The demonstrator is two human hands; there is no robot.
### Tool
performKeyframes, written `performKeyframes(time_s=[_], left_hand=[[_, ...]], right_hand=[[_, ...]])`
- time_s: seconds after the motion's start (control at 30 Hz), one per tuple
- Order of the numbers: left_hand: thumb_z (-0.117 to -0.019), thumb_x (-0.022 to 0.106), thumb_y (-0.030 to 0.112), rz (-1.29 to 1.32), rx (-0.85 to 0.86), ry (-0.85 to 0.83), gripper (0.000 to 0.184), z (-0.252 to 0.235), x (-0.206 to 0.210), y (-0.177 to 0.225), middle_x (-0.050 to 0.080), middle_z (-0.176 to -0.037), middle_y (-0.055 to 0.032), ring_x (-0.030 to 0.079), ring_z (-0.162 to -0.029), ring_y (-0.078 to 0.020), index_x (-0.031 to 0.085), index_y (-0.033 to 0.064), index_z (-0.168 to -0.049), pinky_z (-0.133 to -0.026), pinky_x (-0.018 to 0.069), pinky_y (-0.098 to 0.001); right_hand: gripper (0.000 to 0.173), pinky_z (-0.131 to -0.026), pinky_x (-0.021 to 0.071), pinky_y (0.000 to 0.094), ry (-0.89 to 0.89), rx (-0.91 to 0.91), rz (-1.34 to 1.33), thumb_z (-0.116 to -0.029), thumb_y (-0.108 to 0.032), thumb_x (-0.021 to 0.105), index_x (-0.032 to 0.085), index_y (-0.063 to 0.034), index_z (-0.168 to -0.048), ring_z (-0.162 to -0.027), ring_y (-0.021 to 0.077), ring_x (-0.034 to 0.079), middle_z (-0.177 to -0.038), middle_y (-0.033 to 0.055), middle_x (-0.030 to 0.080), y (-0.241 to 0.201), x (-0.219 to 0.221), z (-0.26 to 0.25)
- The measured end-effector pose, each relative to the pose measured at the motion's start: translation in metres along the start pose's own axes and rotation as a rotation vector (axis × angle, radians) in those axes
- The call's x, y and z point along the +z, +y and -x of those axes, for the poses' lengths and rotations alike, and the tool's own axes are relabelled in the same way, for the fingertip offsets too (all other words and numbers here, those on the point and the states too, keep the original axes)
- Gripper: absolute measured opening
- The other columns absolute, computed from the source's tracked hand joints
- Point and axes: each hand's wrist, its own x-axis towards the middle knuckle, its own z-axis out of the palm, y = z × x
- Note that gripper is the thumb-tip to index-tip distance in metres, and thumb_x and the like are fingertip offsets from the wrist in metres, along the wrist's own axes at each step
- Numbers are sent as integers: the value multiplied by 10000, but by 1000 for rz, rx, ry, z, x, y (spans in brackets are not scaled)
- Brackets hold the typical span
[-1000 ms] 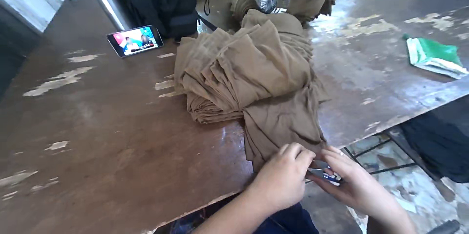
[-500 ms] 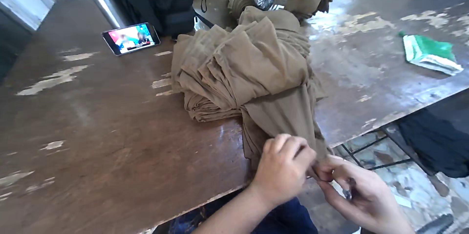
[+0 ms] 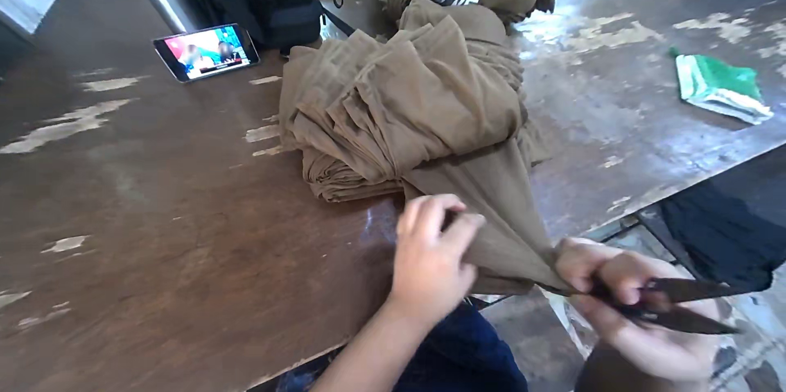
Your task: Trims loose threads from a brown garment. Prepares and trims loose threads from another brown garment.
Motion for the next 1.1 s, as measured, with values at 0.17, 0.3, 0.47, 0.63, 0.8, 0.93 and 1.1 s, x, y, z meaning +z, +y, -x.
performKeyframes(time_s=[0.17, 0.3, 0.47, 0.63, 0.8, 0.93, 1.1], left_hand=[[-742, 684, -39, 89, -150, 74, 244, 21, -19, -19, 651, -952, -106, 627, -908, -73, 782, 36, -952, -831, 512, -131], [-805, 688, -22, 107, -186, -7, 226, 35, -24, -23, 754, -984, -118, 717, -949, -91, 802, 28, -992, -872, 557, -165], [-983, 625, 56, 546, -522, -100, 333, 28, -27, -18, 749, -943, -20, 688, -817, -2, 623, -82, -1286, -772, 574, -179], [-974, 537, -52, 1152, -755, 46, 452, 31, -32, -17, 739, -1092, -88, 728, -989, -170, 447, -11, -1415, -947, 584, -376], [-962, 634, 47, 1250, -611, 101, 283, 45, -28, -18, 732, -1124, -61, 704, -1043, -156, 690, 58, -1239, -959, 574, -363], [-981, 653, 128, 1199, -549, 82, 258, 50, -28, -17, 722, -1173, -51, 688, -1085, -145, 708, 68, -1227, -983, 558, -347], [-954, 676, 45, 1103, -492, 84, 268, 51, -26, -15, 721, -1181, -9, 692, -1052, -96, 693, 59, -1221, -949, 572, -280]], right_hand=[[212, -796, 518, 191, 228, 3, -54, -879, -142, 718, 610, -284, -993, -873, 4, 636, -947, -142, 664, 15, -31, 5], [217, -767, 552, 218, 460, 1, 20, -875, -112, 730, 611, -285, -929, -831, 25, 648, -920, -133, 668, 33, -25, -10], [153, -610, 486, 324, 310, 191, 703, -873, -106, 597, 592, 43, -909, -702, 165, 568, -808, 121, 579, 63, 18, -18], [174, -606, 473, 260, 38, 224, 575, -852, -171, 669, 621, -6, -825, -690, 137, 562, -806, 109, 610, 71, 54, 1], [414, -770, 533, 181, 135, 121, 127, -859, -333, 829, 591, -16, -976, -868, 38, 622, -984, 75, 667, 47, 66, -2], [315, -837, 587, 252, 190, 71, 68, -920, -206, 762, 626, 29, -1080, -946, 109, 696, -1110, 137, 724, 44, 86, -10], [137, -747, 552, 163, 240, 42, 76, -917, -84, 709, 598, -6, -932, -824, 43, 662, -886, 73, 702, 36, 99, -10]])
